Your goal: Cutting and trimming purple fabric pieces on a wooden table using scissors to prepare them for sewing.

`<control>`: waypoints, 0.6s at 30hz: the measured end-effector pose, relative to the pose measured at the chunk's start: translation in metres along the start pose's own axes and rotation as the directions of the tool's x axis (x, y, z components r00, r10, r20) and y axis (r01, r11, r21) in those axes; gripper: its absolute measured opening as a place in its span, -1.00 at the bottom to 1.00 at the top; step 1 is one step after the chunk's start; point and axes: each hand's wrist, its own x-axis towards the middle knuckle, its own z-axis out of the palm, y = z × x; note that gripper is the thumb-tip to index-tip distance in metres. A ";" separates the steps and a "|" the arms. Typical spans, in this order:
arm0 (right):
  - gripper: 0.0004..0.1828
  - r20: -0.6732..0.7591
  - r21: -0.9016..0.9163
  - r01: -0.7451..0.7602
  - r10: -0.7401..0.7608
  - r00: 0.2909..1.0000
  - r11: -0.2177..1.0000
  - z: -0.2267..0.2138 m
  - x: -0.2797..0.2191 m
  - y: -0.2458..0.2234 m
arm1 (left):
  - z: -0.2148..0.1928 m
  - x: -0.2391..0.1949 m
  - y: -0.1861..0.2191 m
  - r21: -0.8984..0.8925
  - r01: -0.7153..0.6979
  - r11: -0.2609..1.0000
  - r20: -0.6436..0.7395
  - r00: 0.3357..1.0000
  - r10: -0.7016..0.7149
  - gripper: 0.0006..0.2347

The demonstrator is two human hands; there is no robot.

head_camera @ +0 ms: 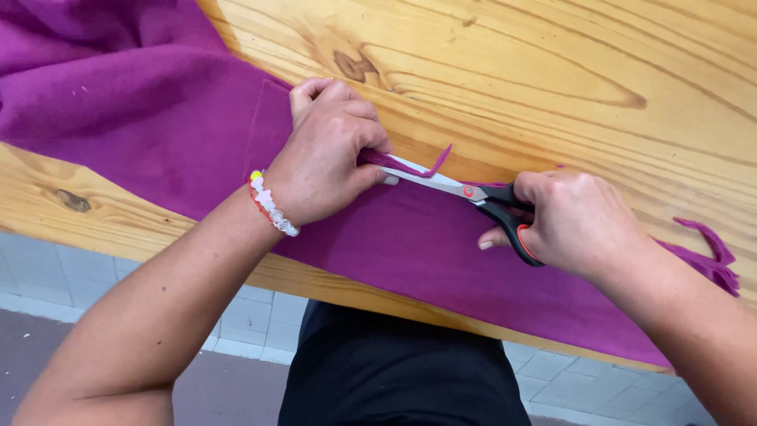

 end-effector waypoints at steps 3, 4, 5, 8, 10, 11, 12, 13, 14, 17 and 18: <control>-0.06 0.028 -0.016 -0.015 0.015 0.999 1.000 -0.007 0.000 -0.010 | 0.001 -0.001 0.001 -0.012 0.002 1.000 -0.013 1.000 -0.002 -0.85; -0.06 0.019 -0.025 -0.005 0.005 1.000 1.000 -0.009 0.001 -0.013 | 0.000 0.000 0.000 -0.016 0.003 1.000 -0.013 1.000 -0.004 -0.84; -0.06 0.013 -0.025 -0.003 0.003 1.000 1.000 -0.006 0.003 -0.011 | -0.002 0.001 0.000 -0.011 0.002 1.000 -0.017 1.000 -0.002 -0.84; -0.07 -0.036 -0.046 0.028 -0.030 0.999 0.999 0.003 0.004 -0.005 | -0.009 0.002 0.002 -0.002 0.010 1.000 0.012 1.000 -0.010 -0.77; -0.07 -0.072 -0.053 0.046 -0.049 0.996 0.998 0.007 0.003 -0.002 | -0.019 0.004 0.003 0.050 0.006 0.999 0.099 0.995 -0.011 -0.69; -0.07 -0.074 -0.053 0.049 -0.053 0.996 0.997 0.010 0.004 0.000 | -0.026 0.005 -0.003 0.054 0.008 0.999 0.097 0.995 -0.013 -0.69; -0.08 -0.076 -0.042 0.049 -0.052 0.996 0.998 0.013 0.004 0.002 | -0.033 0.005 -0.008 0.137 -0.009 0.991 0.121 0.993 -0.007 -0.68; -0.09 -0.078 -0.031 0.049 -0.052 0.996 0.998 0.016 0.005 0.003 | -0.040 0.004 -0.013 0.218 -0.029 0.976 0.145 0.989 -0.003 -0.66; -0.09 -0.080 -0.032 0.051 -0.053 0.995 0.998 0.011 0.004 -0.001 | -0.042 0.004 -0.016 0.219 -0.028 0.975 0.144 0.990 -0.004 -0.66; -0.13 -0.005 -0.007 -0.013 0.013 1.000 1.000 -0.004 0.003 -0.015 | -0.044 0.001 -0.022 0.232 -0.014 0.973 0.150 0.988 -0.021 -0.67; -0.13 0.025 -0.019 -0.023 0.024 0.999 1.000 -0.009 0.002 -0.020 | -0.042 0.000 -0.023 0.198 -0.009 0.980 0.137 0.990 -0.019 -0.71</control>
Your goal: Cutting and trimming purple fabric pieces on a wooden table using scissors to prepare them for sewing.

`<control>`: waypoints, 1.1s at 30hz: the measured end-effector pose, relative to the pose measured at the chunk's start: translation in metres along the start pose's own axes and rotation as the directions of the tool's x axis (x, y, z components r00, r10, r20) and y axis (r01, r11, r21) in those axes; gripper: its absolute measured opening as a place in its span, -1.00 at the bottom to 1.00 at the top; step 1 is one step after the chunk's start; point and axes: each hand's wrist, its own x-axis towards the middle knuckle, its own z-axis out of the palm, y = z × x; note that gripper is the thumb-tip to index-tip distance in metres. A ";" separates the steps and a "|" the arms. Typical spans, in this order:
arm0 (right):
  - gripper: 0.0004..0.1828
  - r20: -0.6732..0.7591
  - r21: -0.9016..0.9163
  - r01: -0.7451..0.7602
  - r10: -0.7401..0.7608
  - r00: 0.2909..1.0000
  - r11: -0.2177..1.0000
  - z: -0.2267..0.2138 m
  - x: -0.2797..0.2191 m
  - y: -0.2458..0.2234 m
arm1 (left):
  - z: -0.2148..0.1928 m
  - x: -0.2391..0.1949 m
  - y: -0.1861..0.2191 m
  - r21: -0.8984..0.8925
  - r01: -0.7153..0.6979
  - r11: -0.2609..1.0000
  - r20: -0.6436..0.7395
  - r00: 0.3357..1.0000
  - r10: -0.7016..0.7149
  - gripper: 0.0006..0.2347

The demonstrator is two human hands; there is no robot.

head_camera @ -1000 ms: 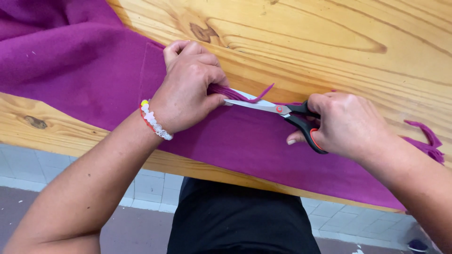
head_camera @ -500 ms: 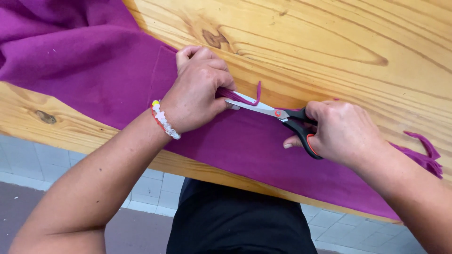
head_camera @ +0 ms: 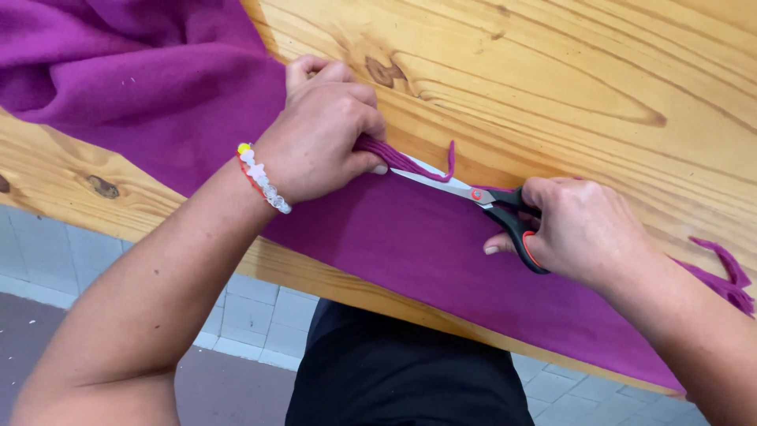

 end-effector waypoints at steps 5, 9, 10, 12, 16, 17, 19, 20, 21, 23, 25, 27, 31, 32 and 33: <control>-0.09 0.010 -0.021 -0.007 0.007 1.000 1.000 -0.002 0.005 -0.004 | 0.008 -0.003 -0.003 -0.076 -0.011 0.997 -0.035 0.999 0.008 -0.75; -0.04 -0.096 -0.038 0.058 -0.062 0.993 0.998 0.017 0.009 0.010 | 0.009 -0.004 -0.006 -0.100 -0.024 0.995 -0.068 0.998 0.017 -0.74; -0.04 -0.142 -0.031 0.099 -0.102 0.985 0.995 0.023 0.009 0.013 | 0.010 -0.005 -0.005 -0.122 -0.022 0.992 -0.065 0.998 0.014 -0.73; -0.06 -0.112 -0.013 0.072 -0.073 0.991 0.997 0.016 0.008 0.007 | 0.012 -0.006 -0.006 -0.134 -0.025 0.991 -0.079 0.997 0.015 -0.75; -0.10 -0.034 0.012 0.019 -0.018 0.999 1.000 0.004 0.004 -0.005 | 0.014 -0.008 -0.006 -0.139 -0.033 0.990 -0.111 0.994 0.017 -0.79; -0.10 -0.033 0.011 0.020 -0.020 0.999 1.000 0.001 0.005 -0.009 | 0.015 -0.009 -0.006 -0.139 -0.031 0.990 -0.111 0.994 0.016 -0.79; -0.07 -0.022 -0.026 0.032 -0.032 0.999 0.999 -0.005 0.006 -0.015 | 0.016 -0.008 -0.008 -0.117 -0.036 0.992 -0.110 0.994 0.023 -0.79; -0.07 -0.021 -0.026 0.032 -0.033 0.999 0.999 -0.004 0.007 -0.015 | 0.016 -0.008 -0.008 -0.117 -0.035 0.992 -0.110 0.994 0.022 -0.79; -0.06 -0.029 -0.048 0.030 -0.031 0.999 0.998 -0.004 0.008 -0.015 | 0.015 -0.009 -0.008 -0.112 -0.037 0.993 -0.109 0.994 0.025 -0.80; -0.05 -0.037 -0.070 0.026 -0.028 0.999 0.997 -0.001 0.009 -0.013 | 0.015 -0.009 -0.008 -0.108 -0.042 0.993 -0.109 0.994 0.030 -0.79; -0.03 -0.081 -0.059 0.053 -0.058 0.995 0.997 0.005 0.010 -0.008 | 0.016 -0.008 -0.009 -0.120 -0.037 0.992 -0.104 0.994 0.024 -0.81; -0.04 -0.111 -0.059 0.080 -0.086 0.990 0.995 0.013 0.010 -0.003 | 0.017 -0.009 -0.009 -0.132 -0.033 0.991 -0.099 0.995 0.020 -0.77; -0.09 -0.065 -0.026 0.040 -0.041 0.997 0.999 0.005 0.010 -0.013 | 0.018 -0.009 -0.010 -0.146 -0.044 0.988 -0.120 0.992 0.027 -0.77; -0.09 -0.066 -0.025 0.041 -0.042 0.997 0.999 -0.001 0.009 -0.018 | 0.017 -0.009 -0.010 -0.144 -0.044 0.989 -0.120 0.992 0.027 -0.77; -0.08 -0.024 -0.028 0.015 -0.015 1.000 0.999 -0.007 0.009 -0.024 | 0.017 -0.009 -0.010 -0.141 -0.050 0.989 -0.128 0.991 0.032 -0.82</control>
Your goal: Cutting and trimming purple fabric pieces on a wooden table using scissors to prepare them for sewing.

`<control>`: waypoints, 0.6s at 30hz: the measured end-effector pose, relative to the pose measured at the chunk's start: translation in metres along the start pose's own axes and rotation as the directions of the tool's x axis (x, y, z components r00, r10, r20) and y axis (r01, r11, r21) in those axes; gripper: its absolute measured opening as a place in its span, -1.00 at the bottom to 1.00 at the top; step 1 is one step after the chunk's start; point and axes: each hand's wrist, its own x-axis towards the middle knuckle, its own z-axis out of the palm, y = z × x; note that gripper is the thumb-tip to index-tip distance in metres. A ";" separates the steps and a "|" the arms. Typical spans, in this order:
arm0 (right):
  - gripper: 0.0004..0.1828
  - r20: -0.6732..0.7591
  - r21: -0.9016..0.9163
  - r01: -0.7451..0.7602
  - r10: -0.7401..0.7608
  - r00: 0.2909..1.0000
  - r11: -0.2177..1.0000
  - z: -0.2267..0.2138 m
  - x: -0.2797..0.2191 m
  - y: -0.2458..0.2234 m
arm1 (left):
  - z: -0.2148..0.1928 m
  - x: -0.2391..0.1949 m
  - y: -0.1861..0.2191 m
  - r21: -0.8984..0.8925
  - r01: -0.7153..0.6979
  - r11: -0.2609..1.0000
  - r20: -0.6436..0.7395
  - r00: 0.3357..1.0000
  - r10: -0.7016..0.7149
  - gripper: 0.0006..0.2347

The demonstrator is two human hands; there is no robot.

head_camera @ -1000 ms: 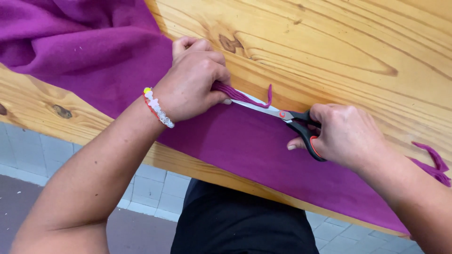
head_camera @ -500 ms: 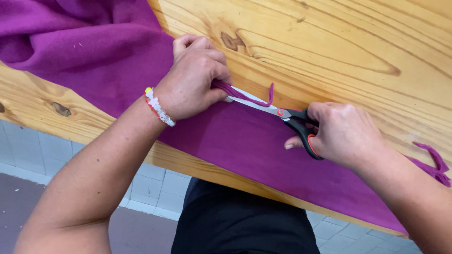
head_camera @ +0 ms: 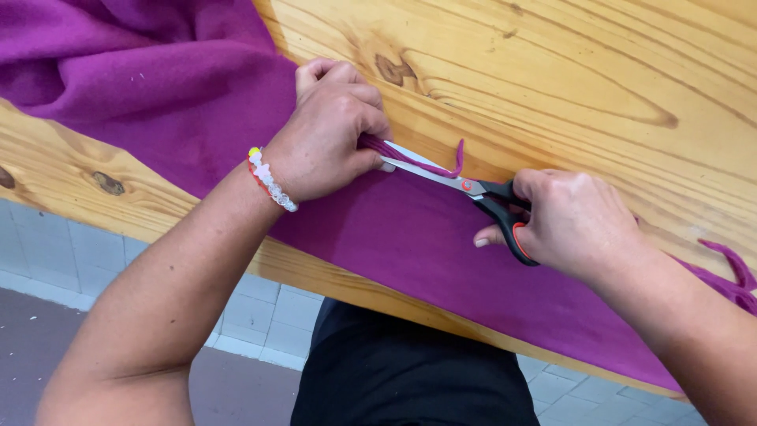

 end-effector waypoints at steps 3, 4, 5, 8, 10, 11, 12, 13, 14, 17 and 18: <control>-0.06 0.015 -0.016 -0.010 0.010 1.000 1.000 0.000 0.003 -0.003 | 0.000 0.000 0.001 -0.003 0.004 1.000 0.004 1.000 -0.004 -0.82; -0.03 -0.014 -0.027 0.004 -0.005 1.000 1.000 0.002 0.005 -0.002 | 0.000 0.000 0.000 -0.009 0.014 1.000 0.015 1.000 -0.014 -0.76; -0.03 -0.016 -0.027 0.006 -0.006 1.000 1.000 0.005 0.005 0.001 | -0.002 0.001 0.000 -0.006 0.014 1.000 0.014 1.000 -0.014 -0.76; -0.03 -0.059 -0.100 0.022 -0.028 0.998 0.995 0.012 0.006 0.007 | -0.009 0.003 0.000 0.012 0.016 1.000 0.040 0.999 -0.017 -0.72; -0.10 -0.017 -0.086 0.013 -0.015 1.000 0.996 0.011 0.006 0.007 | -0.019 0.004 -0.002 0.150 0.012 0.989 0.115 0.993 -0.030 -0.64; -0.10 -0.019 -0.086 0.017 -0.019 1.000 0.996 0.007 0.005 0.003 | -0.028 0.003 -0.003 0.153 0.015 0.988 0.114 0.993 -0.033 -0.64; -0.10 0.015 -0.082 -0.005 0.006 1.000 0.997 0.002 0.005 0.000 | -0.037 0.002 -0.005 0.261 0.005 0.965 0.137 0.990 -0.042 -0.59; -0.10 0.048 -0.078 -0.030 0.034 0.998 0.996 -0.002 0.003 -0.003 | -0.046 0.002 -0.006 0.365 -0.009 0.931 0.157 0.986 -0.052 -0.53; -0.10 0.045 -0.078 -0.028 0.031 0.998 0.997 -0.006 0.003 -0.006 | -0.052 0.001 -0.008 0.368 -0.009 0.930 0.156 0.986 -0.053 -0.53; -0.05 0.066 -0.067 -0.035 0.040 0.997 0.997 -0.019 0.000 -0.014 | -0.064 -0.003 -0.010 0.475 -0.056 0.878 0.146 0.989 -0.015 -0.55; -0.07 0.082 -0.066 -0.044 0.050 0.995 0.997 -0.025 -0.001 -0.017 | -0.065 -0.003 -0.012 0.475 -0.074 0.877 0.153 0.988 0.000 -0.56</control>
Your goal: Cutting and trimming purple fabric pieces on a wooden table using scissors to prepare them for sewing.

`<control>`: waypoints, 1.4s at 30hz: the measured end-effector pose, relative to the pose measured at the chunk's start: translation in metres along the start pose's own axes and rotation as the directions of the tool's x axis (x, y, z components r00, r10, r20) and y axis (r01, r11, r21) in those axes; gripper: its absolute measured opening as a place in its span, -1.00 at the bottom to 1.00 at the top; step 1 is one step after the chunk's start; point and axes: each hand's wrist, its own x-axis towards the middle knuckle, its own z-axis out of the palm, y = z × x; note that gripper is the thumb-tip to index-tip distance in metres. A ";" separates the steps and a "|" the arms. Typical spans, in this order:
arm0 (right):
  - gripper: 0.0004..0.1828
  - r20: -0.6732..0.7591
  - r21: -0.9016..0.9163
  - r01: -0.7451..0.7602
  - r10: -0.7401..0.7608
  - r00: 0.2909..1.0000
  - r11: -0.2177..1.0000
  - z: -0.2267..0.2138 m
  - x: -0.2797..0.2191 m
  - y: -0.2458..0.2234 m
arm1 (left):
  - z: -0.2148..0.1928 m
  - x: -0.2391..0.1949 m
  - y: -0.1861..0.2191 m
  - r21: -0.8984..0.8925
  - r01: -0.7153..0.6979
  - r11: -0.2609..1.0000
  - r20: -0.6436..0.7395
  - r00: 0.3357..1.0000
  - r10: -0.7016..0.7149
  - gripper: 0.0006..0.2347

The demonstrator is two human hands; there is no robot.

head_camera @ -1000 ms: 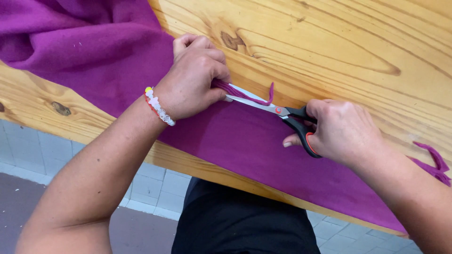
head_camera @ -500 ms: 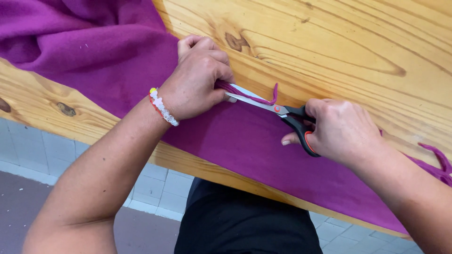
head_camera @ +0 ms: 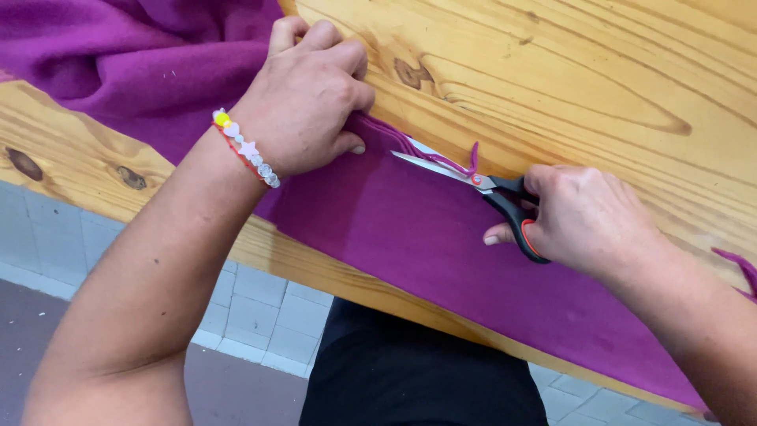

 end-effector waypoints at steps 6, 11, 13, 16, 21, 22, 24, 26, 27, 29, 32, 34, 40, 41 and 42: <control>-0.05 0.076 -0.052 -0.077 0.081 0.994 0.996 -0.021 -0.012 0.008 | -0.012 0.008 -0.007 -0.157 0.064 0.986 0.189 0.981 -0.033 -0.48; -0.05 0.001 -0.106 -0.206 0.207 0.978 0.973 0.011 -0.016 0.057 | -0.002 0.017 -0.023 0.025 0.099 0.995 0.169 0.980 -0.102 -0.35; 0.06 -0.198 -0.132 -0.269 0.241 0.950 0.954 0.042 -0.017 0.086 | -0.010 0.016 -0.031 0.284 0.168 0.944 0.057 0.980 -0.191 -0.40; -0.06 -0.162 0.324 -0.339 0.405 0.900 0.883 0.057 -0.039 0.092 | -0.039 -0.010 -0.017 0.287 0.222 0.932 -0.292 0.947 -0.136 -0.92; -0.19 -0.067 0.150 -0.400 0.413 0.908 0.904 0.041 -0.055 0.020 | 0.019 -0.037 0.047 -0.088 -0.163 0.983 -0.184 0.972 0.145 -0.22; -0.17 0.035 0.274 -0.355 0.359 0.933 0.894 0.046 -0.053 0.010 | 0.032 -0.040 0.060 -0.070 -0.215 0.974 -0.025 0.977 0.213 0.21; -0.13 0.079 0.226 -0.359 0.350 0.933 0.906 0.038 -0.053 0.001 | 0.047 -0.048 0.056 -0.078 -0.184 0.980 0.011 0.983 0.185 0.26; -0.09 0.117 0.183 -0.364 0.348 0.930 0.913 0.032 -0.051 0.003 | 0.049 -0.051 0.049 -0.079 -0.160 0.984 0.040 0.986 0.163 0.31; -0.12 0.115 0.192 -0.348 0.331 0.937 0.918 0.031 -0.053 0.010 | 0.042 -0.056 0.049 -0.008 -0.166 0.986 0.013 0.986 0.167 0.27; -0.14 0.113 0.200 -0.331 0.314 0.943 0.922 0.028 -0.054 0.018 | 0.042 -0.066 0.044 0.063 -0.169 0.984 -0.015 0.985 0.170 0.24; -0.06 0.159 0.138 -0.317 0.295 0.942 0.938 0.016 -0.038 0.029 | 0.051 -0.066 0.029 0.005 -0.082 0.997 0.035 0.996 0.082 0.24; -0.20 0.221 0.039 -0.204 0.190 0.957 0.978 0.010 -0.029 0.039 | 0.044 -0.072 0.038 0.013 -0.168 0.986 -0.073 0.983 0.169 -0.03; -0.16 0.447 -0.030 -0.196 0.188 0.874 0.980 -0.046 0.004 0.014 | 0.070 -0.071 0.040 -0.021 -0.252 0.968 0.044 0.967 0.253 0.16; -0.16 0.452 -0.030 -0.198 0.190 0.871 0.980 -0.044 0.008 0.014 | 0.072 -0.071 0.041 -0.027 -0.254 0.967 0.045 0.966 0.255 0.16; -0.13 0.448 -0.019 -0.151 0.143 0.882 0.988 -0.041 0.013 0.014 | 0.073 -0.071 0.041 -0.036 -0.260 0.965 0.037 0.964 0.262 0.12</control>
